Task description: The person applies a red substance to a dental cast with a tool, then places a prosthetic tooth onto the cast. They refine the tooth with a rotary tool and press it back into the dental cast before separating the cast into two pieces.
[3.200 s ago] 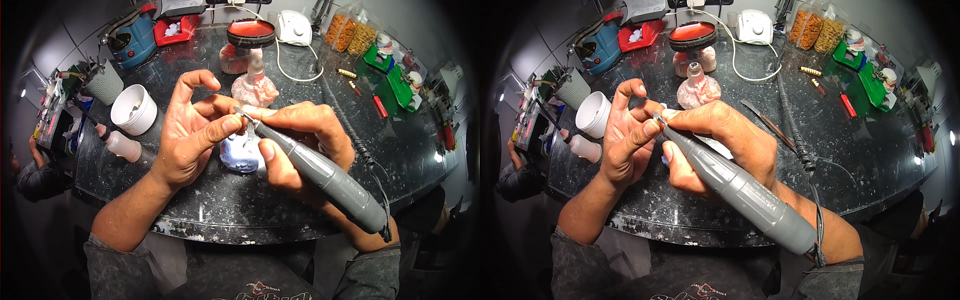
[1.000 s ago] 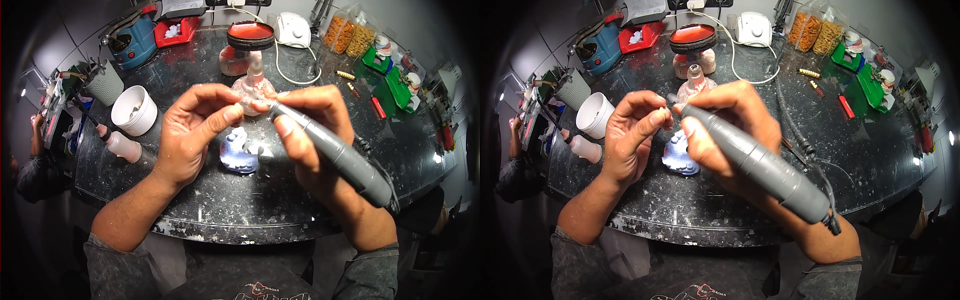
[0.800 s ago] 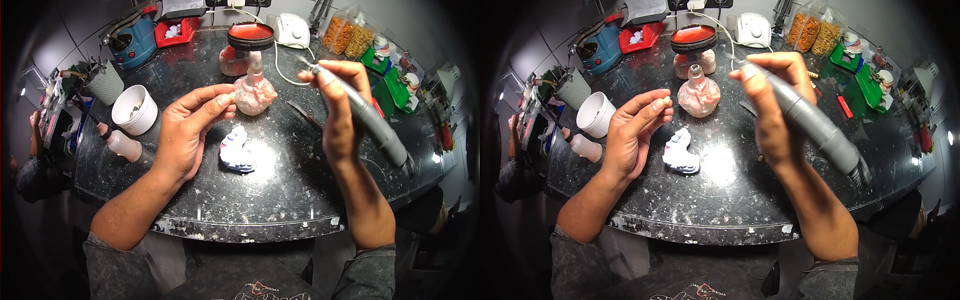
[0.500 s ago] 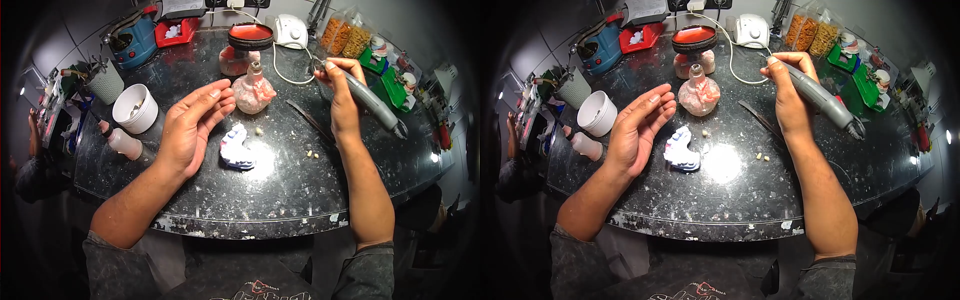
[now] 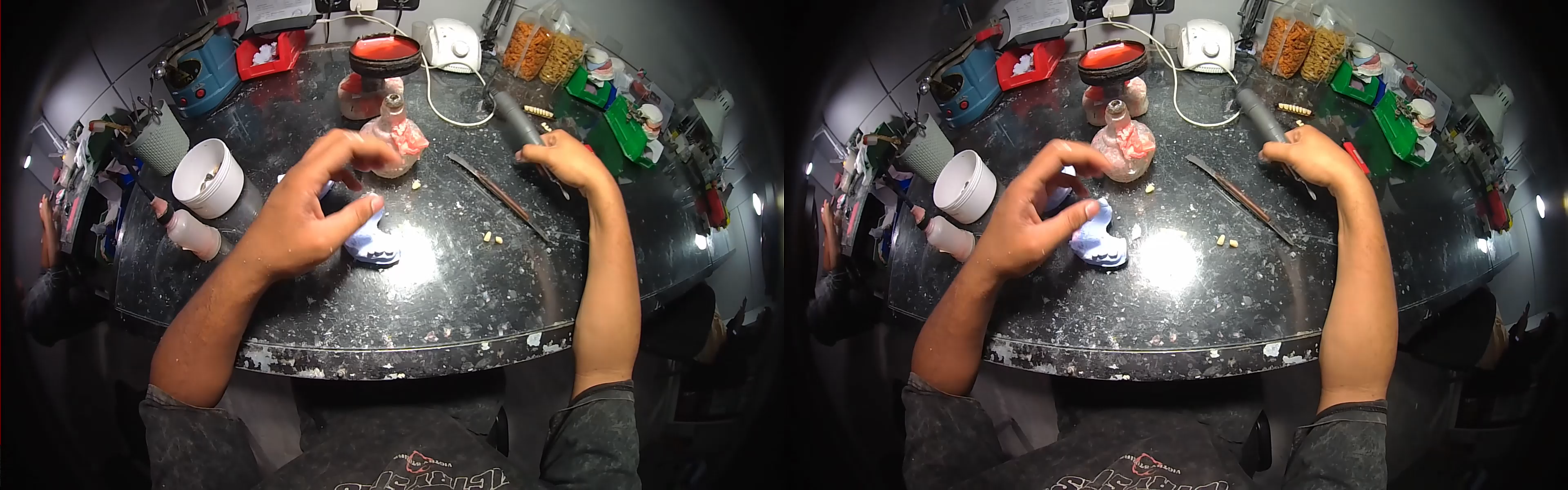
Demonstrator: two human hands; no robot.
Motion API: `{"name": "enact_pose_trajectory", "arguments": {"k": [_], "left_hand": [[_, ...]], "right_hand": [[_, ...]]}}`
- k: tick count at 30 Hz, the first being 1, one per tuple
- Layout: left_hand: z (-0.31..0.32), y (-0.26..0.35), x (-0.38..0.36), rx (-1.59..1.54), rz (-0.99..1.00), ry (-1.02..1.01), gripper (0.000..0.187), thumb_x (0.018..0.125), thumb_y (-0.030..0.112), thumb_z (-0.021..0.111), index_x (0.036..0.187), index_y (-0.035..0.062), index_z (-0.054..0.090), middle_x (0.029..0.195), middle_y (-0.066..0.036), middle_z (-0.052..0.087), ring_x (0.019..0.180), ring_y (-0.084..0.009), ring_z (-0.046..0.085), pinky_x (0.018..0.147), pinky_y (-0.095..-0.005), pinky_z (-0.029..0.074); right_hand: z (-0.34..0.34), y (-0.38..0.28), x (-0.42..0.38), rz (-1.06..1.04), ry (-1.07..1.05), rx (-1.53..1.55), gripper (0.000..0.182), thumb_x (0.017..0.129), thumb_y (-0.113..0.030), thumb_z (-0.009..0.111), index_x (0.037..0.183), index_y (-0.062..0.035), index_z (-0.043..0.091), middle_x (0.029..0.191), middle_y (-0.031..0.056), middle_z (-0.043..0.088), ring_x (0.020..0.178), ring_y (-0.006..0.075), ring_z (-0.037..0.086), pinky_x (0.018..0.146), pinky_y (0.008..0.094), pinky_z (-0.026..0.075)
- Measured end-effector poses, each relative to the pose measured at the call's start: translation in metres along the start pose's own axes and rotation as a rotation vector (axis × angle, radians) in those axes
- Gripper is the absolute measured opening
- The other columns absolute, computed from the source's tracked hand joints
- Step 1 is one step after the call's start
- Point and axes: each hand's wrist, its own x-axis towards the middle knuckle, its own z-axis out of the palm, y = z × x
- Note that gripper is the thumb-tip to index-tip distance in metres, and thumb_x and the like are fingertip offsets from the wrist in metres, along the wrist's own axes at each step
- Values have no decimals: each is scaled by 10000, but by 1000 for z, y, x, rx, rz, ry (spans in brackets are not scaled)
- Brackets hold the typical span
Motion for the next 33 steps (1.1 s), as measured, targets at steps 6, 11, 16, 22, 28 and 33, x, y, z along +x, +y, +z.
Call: {"name": "enact_pose_trajectory", "arguments": {"k": [6,11,16,22,28,33], "left_hand": [[-24,0,2,320,17,-367,374,660,34,628,1028,77,679,1128,-48,625,1112,-254,508,1037,-381,375],[-23,-8,-2,392,-11,-376,419,643,58,744,1057,99,692,1120,-27,631,1082,-240,514,982,-376,418],[-20,-12,0,364,22,-360,383,666,112,814,1025,76,685,1097,-39,636,1036,-233,541,925,-359,444],[-3,-17,-5,61,-31,-197,265,771,84,770,979,16,619,1028,-70,642,1005,-144,559,892,-310,435],[4,-7,-6,16,-143,-156,302,755,94,795,989,6,626,969,-45,626,896,-104,575,822,-253,444],[8,-9,-4,103,-102,-122,309,723,109,819,959,11,644,928,-46,640,846,-117,587,769,-262,452]], "right_hand": [[13,-3,7,65,55,-180,446,776,-470,727,820,-28,700,697,79,631,619,168,580,587,334,428],[16,-12,3,53,125,-271,471,747,-504,738,886,-57,690,844,116,700,758,246,667,678,400,489],[35,-51,-17,-527,389,-145,219,794,-254,735,868,-71,639,866,74,678,804,255,664,696,377,505],[75,-74,-32,-898,38,-46,175,802,-178,723,956,-95,726,892,64,682,818,244,673,735,348,543],[75,-73,-29,-867,16,-144,204,802,-198,724,987,-113,733,920,56,685,823,244,676,737,361,544],[75,-72,-29,-855,-14,-140,206,803,-205,722,985,-109,729,926,55,682,837,243,674,736,368,540]]}}
